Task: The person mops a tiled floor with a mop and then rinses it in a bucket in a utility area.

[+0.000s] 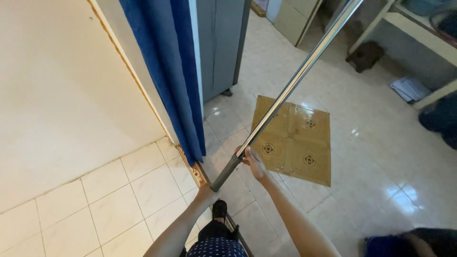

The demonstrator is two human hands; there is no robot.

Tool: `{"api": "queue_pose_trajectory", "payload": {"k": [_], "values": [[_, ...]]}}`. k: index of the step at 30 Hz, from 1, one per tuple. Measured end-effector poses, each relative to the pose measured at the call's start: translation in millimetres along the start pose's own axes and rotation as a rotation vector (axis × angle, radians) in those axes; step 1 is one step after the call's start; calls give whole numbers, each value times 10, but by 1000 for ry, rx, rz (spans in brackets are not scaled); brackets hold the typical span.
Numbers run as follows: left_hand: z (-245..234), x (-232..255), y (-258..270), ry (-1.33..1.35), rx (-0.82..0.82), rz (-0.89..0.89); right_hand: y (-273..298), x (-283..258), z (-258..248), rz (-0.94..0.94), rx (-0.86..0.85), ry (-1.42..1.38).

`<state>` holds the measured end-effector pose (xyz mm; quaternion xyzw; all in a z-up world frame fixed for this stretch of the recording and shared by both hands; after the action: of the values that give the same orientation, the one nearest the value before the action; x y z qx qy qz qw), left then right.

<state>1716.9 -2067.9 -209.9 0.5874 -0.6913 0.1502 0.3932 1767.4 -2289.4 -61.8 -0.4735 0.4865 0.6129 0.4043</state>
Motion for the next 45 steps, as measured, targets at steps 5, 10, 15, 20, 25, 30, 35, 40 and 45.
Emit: {"api": "queue_pose_trajectory", "payload": {"k": [5,10,15,20,25,30,35,40,45], "values": [[-162,84,-726,69,77,-103,-790,-364,-190,-13,-60,41],[-552,237,-1474,133,147,-177,-1741,-527,-309,3,-63,53],[-743,330,-2190,34,189,-206,-2318,-938,-454,-84,-6,72],[-862,364,-2765,90,210,-198,-2908,-992,-697,-131,-77,98],[-730,338,-3574,71,251,-193,-3784,-648,-1269,-130,-66,101],[-481,493,-4452,40,321,-238,-4601,-484,-2025,-93,-133,124],[-160,899,-5430,31,272,-296,-5405,-412,-2978,-24,-193,151],[141,1395,-6145,86,242,-381,-5906,-584,-3780,2,-196,142],[437,1610,-6960,89,332,-289,-6471,-662,-4305,-26,-165,163]]}}
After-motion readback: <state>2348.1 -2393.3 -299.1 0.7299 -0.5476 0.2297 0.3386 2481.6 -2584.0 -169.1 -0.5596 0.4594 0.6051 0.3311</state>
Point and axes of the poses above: each hand's wrist, its own y-axis away from the middle knuckle, its own z-axis out of the palm, x = y × z, the point moved 4 cm from there along -y, towards the middle knuckle, and after that the axes turned 9 degrees about z, right-handed, at the moved point
